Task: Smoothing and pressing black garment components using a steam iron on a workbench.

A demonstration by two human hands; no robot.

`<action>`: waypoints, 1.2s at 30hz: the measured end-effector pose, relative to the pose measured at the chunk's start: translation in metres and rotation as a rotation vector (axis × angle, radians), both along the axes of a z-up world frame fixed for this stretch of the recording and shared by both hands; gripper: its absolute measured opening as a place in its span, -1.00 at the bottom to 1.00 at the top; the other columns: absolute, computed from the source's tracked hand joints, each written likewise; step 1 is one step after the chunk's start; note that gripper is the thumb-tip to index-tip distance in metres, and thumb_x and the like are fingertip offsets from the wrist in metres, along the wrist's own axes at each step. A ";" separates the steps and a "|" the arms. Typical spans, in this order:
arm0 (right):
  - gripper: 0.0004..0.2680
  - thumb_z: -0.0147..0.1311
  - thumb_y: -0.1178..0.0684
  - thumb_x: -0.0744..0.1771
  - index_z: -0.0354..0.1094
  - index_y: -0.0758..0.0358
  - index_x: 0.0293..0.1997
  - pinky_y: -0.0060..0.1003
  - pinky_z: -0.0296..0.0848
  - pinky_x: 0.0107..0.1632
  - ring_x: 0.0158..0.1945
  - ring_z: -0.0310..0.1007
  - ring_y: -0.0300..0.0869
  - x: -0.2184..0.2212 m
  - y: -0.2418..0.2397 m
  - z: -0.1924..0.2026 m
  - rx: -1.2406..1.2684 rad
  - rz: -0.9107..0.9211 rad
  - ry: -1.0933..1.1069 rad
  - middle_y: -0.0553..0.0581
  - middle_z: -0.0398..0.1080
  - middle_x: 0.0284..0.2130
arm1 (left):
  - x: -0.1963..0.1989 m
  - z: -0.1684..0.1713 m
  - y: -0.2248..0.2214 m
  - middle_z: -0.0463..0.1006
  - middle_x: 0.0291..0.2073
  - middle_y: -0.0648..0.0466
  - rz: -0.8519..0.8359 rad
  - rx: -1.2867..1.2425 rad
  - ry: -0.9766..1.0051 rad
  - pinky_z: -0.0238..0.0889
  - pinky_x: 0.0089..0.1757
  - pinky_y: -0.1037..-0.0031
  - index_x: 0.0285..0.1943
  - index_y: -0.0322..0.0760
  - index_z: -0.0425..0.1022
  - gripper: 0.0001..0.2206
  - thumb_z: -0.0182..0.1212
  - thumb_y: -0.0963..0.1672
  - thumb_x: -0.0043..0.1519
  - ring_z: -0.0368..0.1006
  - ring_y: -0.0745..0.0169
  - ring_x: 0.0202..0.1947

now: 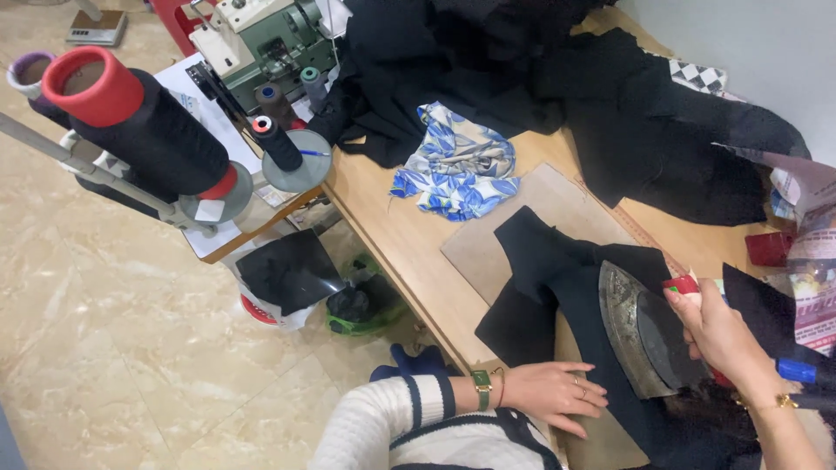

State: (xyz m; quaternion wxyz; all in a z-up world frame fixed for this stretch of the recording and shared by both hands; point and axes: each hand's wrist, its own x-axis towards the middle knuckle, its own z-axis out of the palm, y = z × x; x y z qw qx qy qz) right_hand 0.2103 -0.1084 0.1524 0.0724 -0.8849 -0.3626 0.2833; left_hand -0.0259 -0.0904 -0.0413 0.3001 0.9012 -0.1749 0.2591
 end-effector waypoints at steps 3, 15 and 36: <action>-0.73 -0.13 -0.19 0.46 0.22 0.23 0.08 -0.05 0.38 -0.31 -0.60 0.50 0.14 0.003 -0.002 -0.004 0.010 0.006 -0.017 0.34 0.44 -0.54 | 0.003 0.003 -0.003 0.65 0.05 -0.02 -0.017 -0.069 -0.096 0.17 0.39 0.04 -0.02 -0.26 0.63 -0.61 -0.01 0.05 0.34 0.54 0.02 0.20; -0.70 -0.15 -0.23 0.45 0.24 0.21 0.07 -0.03 0.42 -0.28 -0.61 0.56 0.14 0.006 -0.002 -0.008 -0.005 0.026 -0.055 0.30 0.49 -0.56 | -0.002 0.023 0.011 0.63 -0.03 0.05 0.247 -0.030 -0.185 0.12 0.38 0.04 -0.07 -0.20 0.66 -0.70 0.08 0.01 0.36 0.49 0.10 0.18; -0.70 -0.15 -0.23 0.45 0.22 0.23 0.03 -0.07 0.38 -0.23 -0.54 0.57 0.13 0.005 -0.003 -0.005 0.019 0.068 -0.059 0.30 0.48 -0.54 | -0.005 0.008 0.006 0.66 -0.05 0.04 0.156 0.019 -0.151 0.16 0.37 0.15 -0.13 -0.20 0.64 -0.76 0.06 -0.06 0.39 0.54 0.09 0.12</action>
